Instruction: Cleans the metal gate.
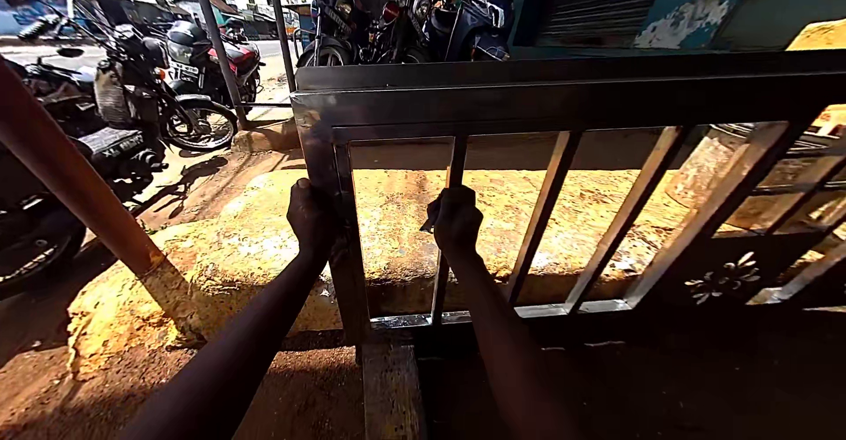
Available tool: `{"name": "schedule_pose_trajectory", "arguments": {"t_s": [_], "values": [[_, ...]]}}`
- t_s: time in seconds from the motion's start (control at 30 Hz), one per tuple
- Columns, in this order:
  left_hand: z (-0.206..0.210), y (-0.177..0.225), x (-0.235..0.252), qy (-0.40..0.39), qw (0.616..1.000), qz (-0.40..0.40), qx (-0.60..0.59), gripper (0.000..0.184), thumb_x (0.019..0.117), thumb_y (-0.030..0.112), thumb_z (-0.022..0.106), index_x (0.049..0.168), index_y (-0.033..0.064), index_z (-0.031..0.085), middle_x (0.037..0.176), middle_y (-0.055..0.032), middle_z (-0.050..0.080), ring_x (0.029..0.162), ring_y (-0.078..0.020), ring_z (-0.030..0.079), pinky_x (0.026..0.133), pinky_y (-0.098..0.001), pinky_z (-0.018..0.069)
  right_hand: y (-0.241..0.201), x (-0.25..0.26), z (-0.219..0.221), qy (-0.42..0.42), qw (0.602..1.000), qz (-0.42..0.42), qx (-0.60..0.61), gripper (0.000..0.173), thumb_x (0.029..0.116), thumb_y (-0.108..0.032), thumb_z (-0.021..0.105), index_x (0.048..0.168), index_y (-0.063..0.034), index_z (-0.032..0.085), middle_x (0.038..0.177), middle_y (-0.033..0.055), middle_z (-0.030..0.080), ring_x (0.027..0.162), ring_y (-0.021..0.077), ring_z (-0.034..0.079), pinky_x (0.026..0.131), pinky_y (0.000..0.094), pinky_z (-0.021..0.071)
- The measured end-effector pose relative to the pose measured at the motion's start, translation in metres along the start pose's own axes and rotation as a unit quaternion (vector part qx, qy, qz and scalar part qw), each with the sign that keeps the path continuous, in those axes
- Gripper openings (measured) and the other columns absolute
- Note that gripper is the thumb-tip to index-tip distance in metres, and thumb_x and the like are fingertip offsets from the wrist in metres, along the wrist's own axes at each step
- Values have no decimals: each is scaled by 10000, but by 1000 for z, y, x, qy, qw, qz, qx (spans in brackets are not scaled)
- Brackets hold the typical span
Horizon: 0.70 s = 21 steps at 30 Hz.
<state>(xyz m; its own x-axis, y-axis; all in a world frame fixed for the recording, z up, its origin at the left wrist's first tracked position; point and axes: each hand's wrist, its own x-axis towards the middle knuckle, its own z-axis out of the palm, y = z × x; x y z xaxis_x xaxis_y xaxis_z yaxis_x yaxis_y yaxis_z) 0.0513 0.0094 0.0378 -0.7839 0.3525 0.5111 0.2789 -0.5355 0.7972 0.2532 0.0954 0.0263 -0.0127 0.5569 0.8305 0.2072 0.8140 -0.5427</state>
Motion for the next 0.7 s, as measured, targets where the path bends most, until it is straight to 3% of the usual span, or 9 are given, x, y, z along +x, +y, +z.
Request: {"name": "schedule_pose_trajectory", "arguments": {"t_s": [0.1,0.17,0.2,0.3,0.37,0.47,0.57,0.67,0.7], "values": [[-2,-4,5,-10,1000,-2,2,477,1108,391,255,1100,61,600,898,-26,635,849,-115,654,805,-377,571,-51,66,2,38,993,11,-114,329,1038,-206,492,1205,65,578,888,165,712,810,312,725,723,512,583],[-5,-5,5,-22,999,2,28,520,1114,396,227,1155,36,600,949,-57,649,891,-139,661,836,-403,568,-52,49,-1,35,978,33,-205,422,1025,-238,504,1323,57,543,994,211,714,876,370,722,722,544,566],[-4,-7,4,-23,999,3,25,527,1112,399,224,1162,37,604,962,-60,649,901,-144,657,842,-406,561,-44,30,-2,29,967,43,-250,434,1032,-275,500,1329,38,546,988,205,717,846,372,724,680,544,564],[-6,-10,7,-27,999,25,18,534,1106,413,233,1150,47,618,981,-64,674,930,-162,678,858,-429,574,-1,-50,2,6,948,70,-312,394,1044,-306,486,1231,30,572,930,187,698,773,358,713,615,523,564],[-9,-8,7,-35,997,34,53,538,1106,418,219,1158,53,610,990,-60,677,945,-155,685,868,-431,574,33,-113,-1,-26,932,68,-356,408,1039,-325,488,1133,50,618,934,212,686,831,391,700,696,534,565],[-8,-4,4,-33,993,39,104,519,1101,407,233,1124,57,615,960,-52,661,932,-146,669,857,-424,548,70,-172,-15,-98,918,42,-382,422,956,-299,581,995,109,683,949,284,679,925,475,679,843,586,544],[-8,1,0,-32,992,33,118,535,1099,420,235,1135,54,624,990,-71,672,957,-165,668,874,-442,537,53,-145,-33,-176,903,58,-388,456,973,-349,631,979,105,672,900,260,697,877,442,713,778,560,578],[-8,5,1,-35,992,32,115,517,1097,398,242,1122,54,627,983,-66,668,944,-156,663,869,-431,531,8,-63,-36,-138,910,32,-390,525,1004,-431,557,966,84,658,835,254,687,780,443,710,632,578,545],[-10,4,0,-38,992,31,115,518,1097,399,245,1134,56,631,993,-62,672,953,-148,666,877,-423,533,-13,-34,-36,-130,910,44,-391,524,1016,-435,538,1018,76,657,867,256,696,814,450,711,654,597,537]]}}
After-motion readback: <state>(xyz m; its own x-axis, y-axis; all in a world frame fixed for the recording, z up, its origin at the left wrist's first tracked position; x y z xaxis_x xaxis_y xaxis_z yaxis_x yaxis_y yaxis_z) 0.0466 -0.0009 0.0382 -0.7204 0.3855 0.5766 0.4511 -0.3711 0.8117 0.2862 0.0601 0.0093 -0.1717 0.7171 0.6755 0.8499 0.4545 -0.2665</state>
